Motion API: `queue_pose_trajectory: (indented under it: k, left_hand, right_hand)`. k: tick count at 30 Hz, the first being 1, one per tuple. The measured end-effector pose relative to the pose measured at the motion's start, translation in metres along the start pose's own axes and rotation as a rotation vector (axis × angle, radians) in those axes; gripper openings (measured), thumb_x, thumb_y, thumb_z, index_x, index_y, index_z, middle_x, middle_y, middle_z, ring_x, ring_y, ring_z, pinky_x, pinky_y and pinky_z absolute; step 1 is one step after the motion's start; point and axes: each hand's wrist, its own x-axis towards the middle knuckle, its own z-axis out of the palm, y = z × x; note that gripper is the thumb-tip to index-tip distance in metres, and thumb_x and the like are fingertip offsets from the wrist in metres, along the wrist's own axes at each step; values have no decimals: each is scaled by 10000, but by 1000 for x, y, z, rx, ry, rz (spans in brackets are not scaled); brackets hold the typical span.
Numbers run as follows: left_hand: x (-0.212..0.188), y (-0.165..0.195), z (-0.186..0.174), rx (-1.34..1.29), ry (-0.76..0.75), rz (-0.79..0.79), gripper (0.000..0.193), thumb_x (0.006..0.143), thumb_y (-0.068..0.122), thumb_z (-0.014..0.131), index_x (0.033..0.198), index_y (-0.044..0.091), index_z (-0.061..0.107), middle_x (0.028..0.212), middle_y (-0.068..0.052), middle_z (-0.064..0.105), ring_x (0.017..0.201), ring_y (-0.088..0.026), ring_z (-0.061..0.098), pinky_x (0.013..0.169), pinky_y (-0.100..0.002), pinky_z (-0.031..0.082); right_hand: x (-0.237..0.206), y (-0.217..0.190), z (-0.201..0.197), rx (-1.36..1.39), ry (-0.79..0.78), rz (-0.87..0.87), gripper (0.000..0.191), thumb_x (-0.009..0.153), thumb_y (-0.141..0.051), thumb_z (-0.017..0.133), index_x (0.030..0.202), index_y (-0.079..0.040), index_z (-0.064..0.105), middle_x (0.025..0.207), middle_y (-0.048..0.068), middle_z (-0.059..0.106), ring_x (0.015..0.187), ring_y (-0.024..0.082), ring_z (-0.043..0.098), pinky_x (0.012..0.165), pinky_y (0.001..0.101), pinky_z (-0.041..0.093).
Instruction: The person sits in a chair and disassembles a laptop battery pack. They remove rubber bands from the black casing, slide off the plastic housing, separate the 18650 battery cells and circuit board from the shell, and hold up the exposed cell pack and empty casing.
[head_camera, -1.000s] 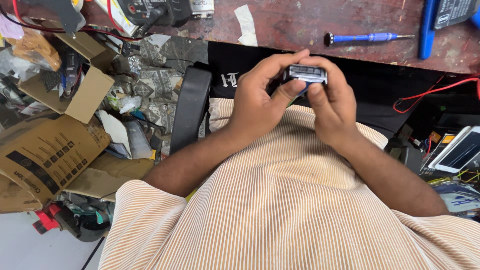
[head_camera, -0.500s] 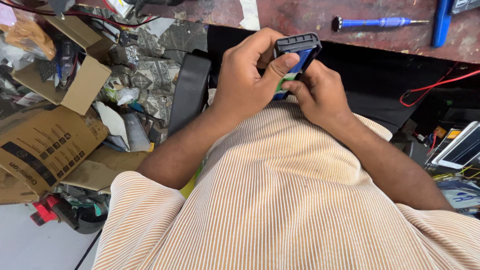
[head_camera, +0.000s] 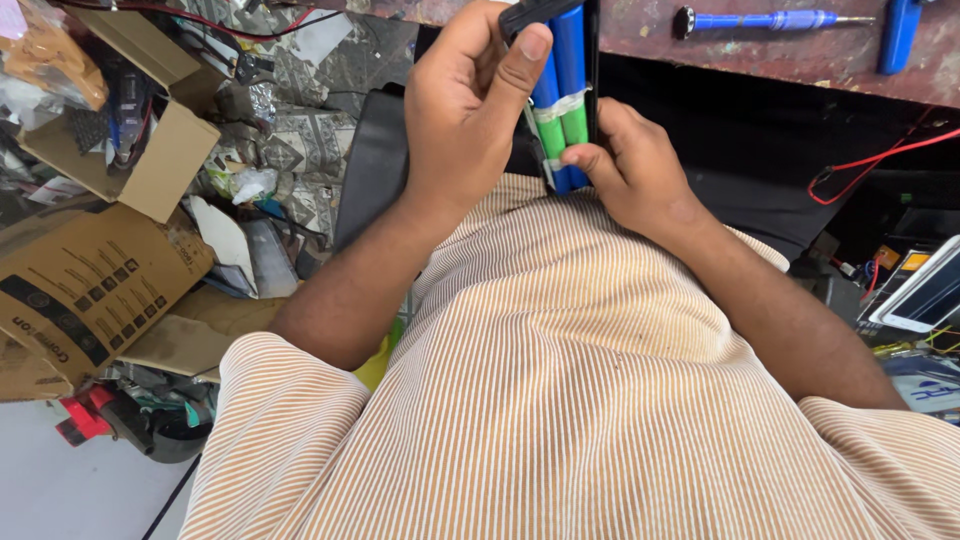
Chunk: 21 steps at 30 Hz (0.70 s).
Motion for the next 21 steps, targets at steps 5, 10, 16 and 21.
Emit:
queue_pose_trajectory:
  k: [5, 10, 16, 21]
  left_hand:
    - [1, -2, 0, -20, 38, -33, 275, 1160, 256, 621, 1037, 11, 616, 820, 64, 574, 717, 13, 469, 636, -159, 385]
    - [8, 0, -6, -161, 92, -90, 276, 1156, 275, 602, 1036, 27, 618, 831, 35, 602, 709, -10, 523, 615, -186, 432]
    - [8, 7, -7, -357, 178, -153, 257, 1140, 294, 554, 1150, 44, 614, 901, 9, 625, 745, -48, 594, 658, -225, 525]
    - [6, 12, -2, -511, 131, -132, 265, 1185, 272, 537, 1101, 25, 582, 882, -22, 621, 731, -66, 599, 651, -229, 527]
  right_hand:
    - [1, -6, -4, -15, 23, -29, 234, 1041, -151, 710, 1199, 2, 628, 1031, 118, 670, 902, 179, 650, 810, 307, 530]
    - [-1, -7, -8, 419, -75, 29, 355, 1113, -214, 591, 1389, 10, 590, 1178, 69, 671, 1040, 140, 644, 920, 275, 544]
    - [-23, 0, -19, 736, -90, 162, 520, 1090, -287, 462, 1498, 34, 483, 1147, 98, 715, 977, 162, 729, 863, 283, 608]
    - [-45, 4, -33, 744, -46, 146, 488, 1042, -94, 594, 1483, 63, 454, 1174, 150, 682, 938, 200, 727, 785, 327, 640]
